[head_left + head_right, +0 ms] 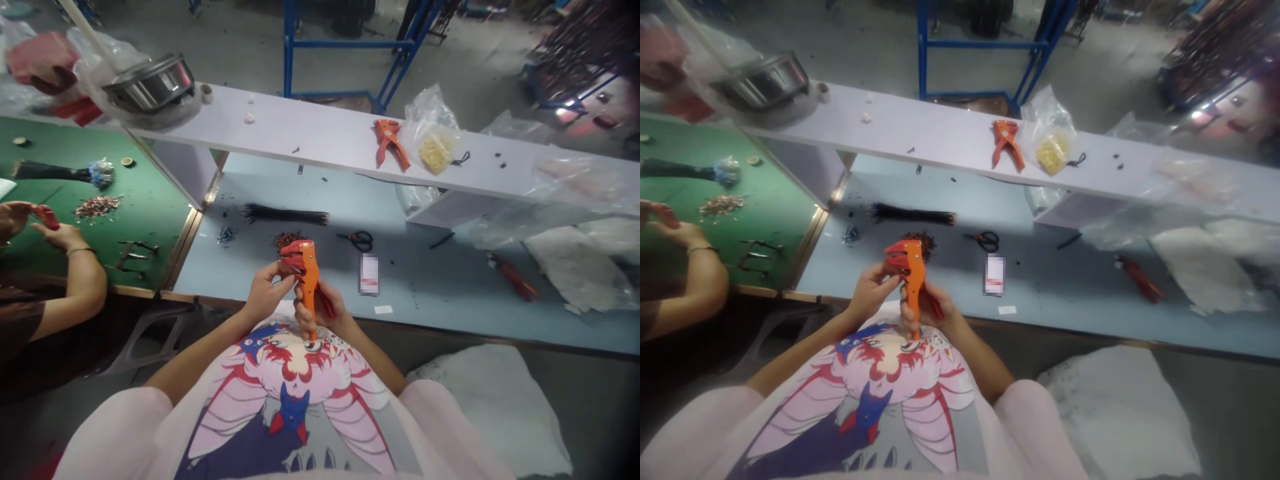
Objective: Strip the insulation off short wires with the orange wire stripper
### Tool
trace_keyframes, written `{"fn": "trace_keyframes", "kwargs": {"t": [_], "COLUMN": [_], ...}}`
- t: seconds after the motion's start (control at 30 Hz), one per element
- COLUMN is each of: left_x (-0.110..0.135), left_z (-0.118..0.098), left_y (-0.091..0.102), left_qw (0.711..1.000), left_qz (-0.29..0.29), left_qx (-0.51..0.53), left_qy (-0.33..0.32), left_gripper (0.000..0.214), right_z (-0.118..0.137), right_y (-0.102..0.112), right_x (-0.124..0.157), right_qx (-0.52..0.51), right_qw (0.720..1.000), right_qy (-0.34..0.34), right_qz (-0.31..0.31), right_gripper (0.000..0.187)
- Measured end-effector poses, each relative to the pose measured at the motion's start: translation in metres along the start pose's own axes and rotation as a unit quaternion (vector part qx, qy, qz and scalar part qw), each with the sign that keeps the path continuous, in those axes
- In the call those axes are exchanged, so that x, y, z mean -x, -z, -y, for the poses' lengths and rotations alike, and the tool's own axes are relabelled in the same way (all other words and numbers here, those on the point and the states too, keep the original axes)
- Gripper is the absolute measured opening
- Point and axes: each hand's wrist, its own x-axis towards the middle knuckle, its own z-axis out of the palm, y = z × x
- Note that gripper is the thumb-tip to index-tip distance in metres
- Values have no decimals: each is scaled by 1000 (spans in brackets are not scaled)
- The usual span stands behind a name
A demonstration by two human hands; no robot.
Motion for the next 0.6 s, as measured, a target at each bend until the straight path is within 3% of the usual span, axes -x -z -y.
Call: {"fn": "trace_keyframes", "kwargs": {"t": [0.23,0.6], "left_x": [0,-4], "left_z": [-4,2], "left_y": [0,-2], "left_qw": [1000,1000], "left_qz": [-6,10], "left_qx": [-18,-16], "left_qy": [-9,12], "left_gripper": [10,15], "right_z": [1,0], "right_y": [-1,-3], "right_x": [-1,-2], "right_qx": [7,-29], "right_qw": [1000,999], "right_qy": [-5,2], "right_qz": [-28,-16], "right_gripper": [44,47]}}
